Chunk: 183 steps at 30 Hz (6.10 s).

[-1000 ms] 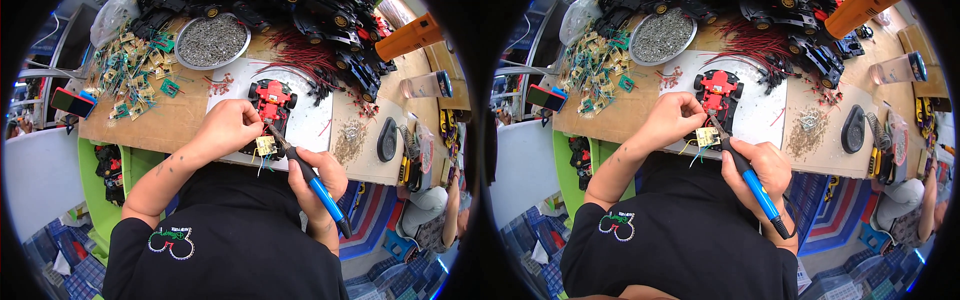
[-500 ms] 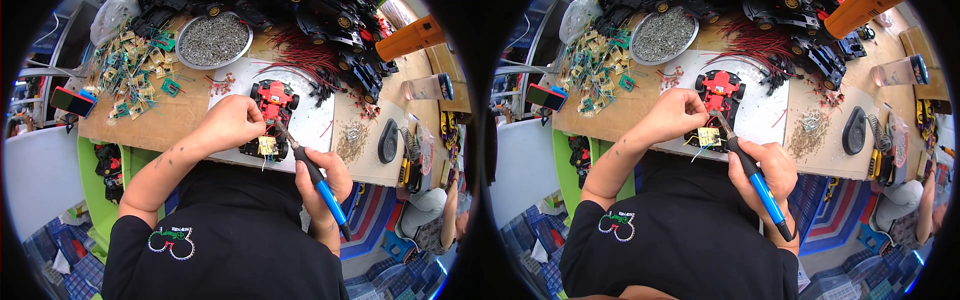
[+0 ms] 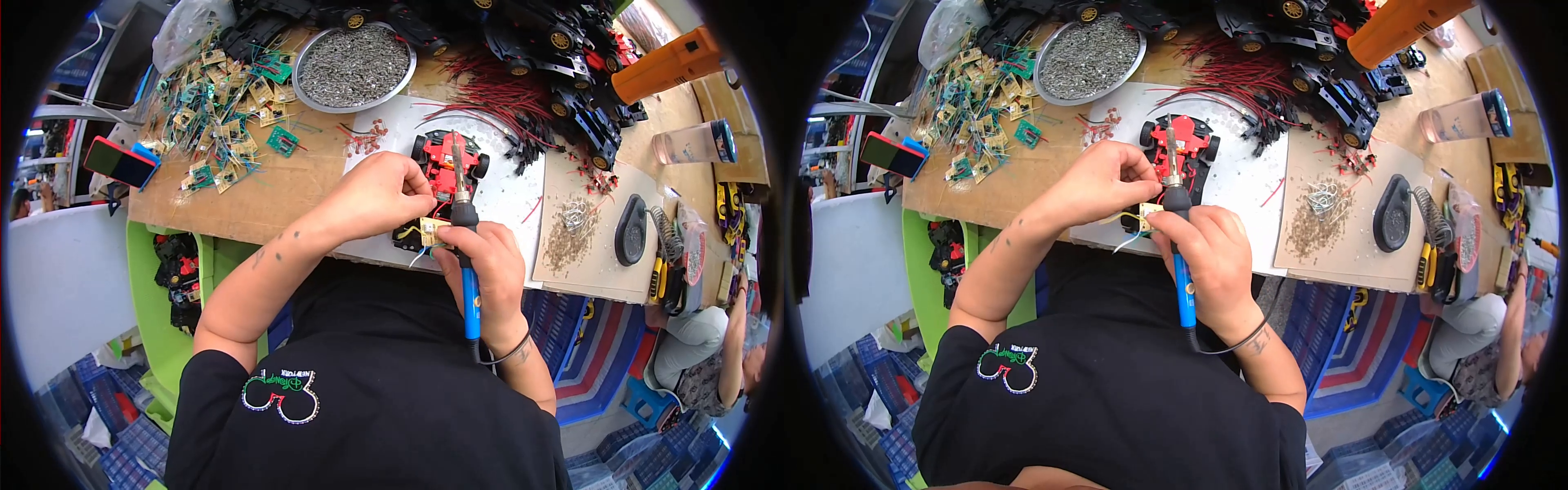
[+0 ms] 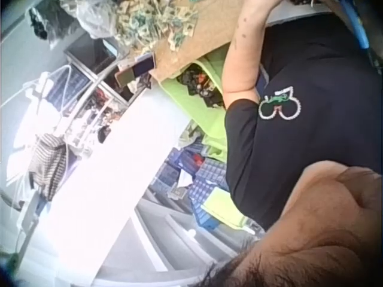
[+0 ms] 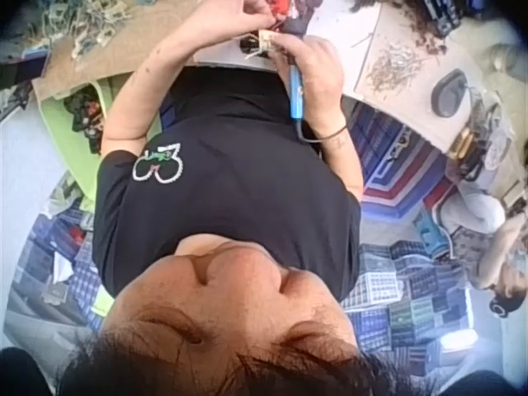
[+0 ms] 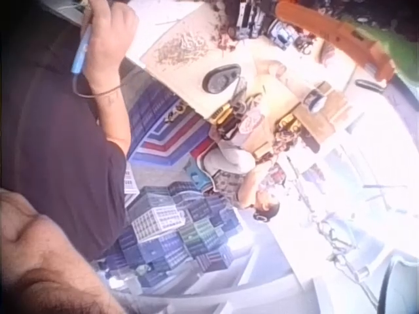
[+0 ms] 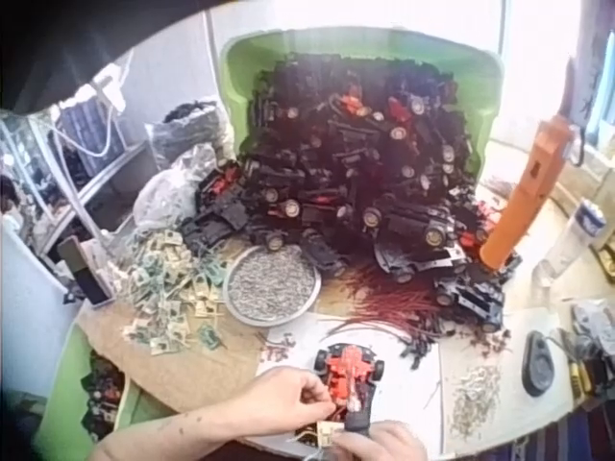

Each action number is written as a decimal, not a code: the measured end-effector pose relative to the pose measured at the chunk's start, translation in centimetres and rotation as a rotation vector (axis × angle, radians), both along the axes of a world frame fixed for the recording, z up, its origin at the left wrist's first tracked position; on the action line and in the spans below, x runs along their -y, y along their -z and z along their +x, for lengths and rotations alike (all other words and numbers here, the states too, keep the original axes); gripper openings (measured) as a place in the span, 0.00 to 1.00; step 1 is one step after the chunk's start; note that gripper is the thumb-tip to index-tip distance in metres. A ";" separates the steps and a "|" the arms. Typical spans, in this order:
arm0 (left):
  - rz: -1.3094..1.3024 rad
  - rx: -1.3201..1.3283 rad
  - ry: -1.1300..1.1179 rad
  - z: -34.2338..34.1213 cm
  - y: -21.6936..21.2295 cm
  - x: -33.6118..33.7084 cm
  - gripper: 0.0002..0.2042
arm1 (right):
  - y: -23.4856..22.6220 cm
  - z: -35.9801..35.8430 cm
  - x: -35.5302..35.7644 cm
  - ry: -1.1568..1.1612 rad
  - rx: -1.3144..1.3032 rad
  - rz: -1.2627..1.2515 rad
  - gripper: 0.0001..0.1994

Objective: The person solders electrical components and wires to a circuit board using a soldering iron to assemble a small toy car.

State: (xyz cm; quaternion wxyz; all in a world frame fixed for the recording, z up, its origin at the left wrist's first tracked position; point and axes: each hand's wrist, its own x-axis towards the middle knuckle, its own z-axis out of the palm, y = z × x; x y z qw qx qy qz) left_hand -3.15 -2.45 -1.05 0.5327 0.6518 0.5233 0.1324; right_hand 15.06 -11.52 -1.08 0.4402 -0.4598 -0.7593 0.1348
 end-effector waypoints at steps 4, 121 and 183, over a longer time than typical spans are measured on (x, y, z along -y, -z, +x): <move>-0.098 0.205 -0.021 -1.1 -1.5 0.0 0.07 | -0.3 -0.2 -0.4 0.068 -0.148 -0.069 0.19; 0.313 -0.089 -0.223 3.1 -0.7 -0.4 0.09 | -0.8 3.5 -0.4 0.335 -0.287 -0.285 0.11; 0.823 -0.002 0.222 -0.3 -0.4 5.5 0.09 | -2.1 5.2 5.9 0.011 -0.181 -0.128 0.12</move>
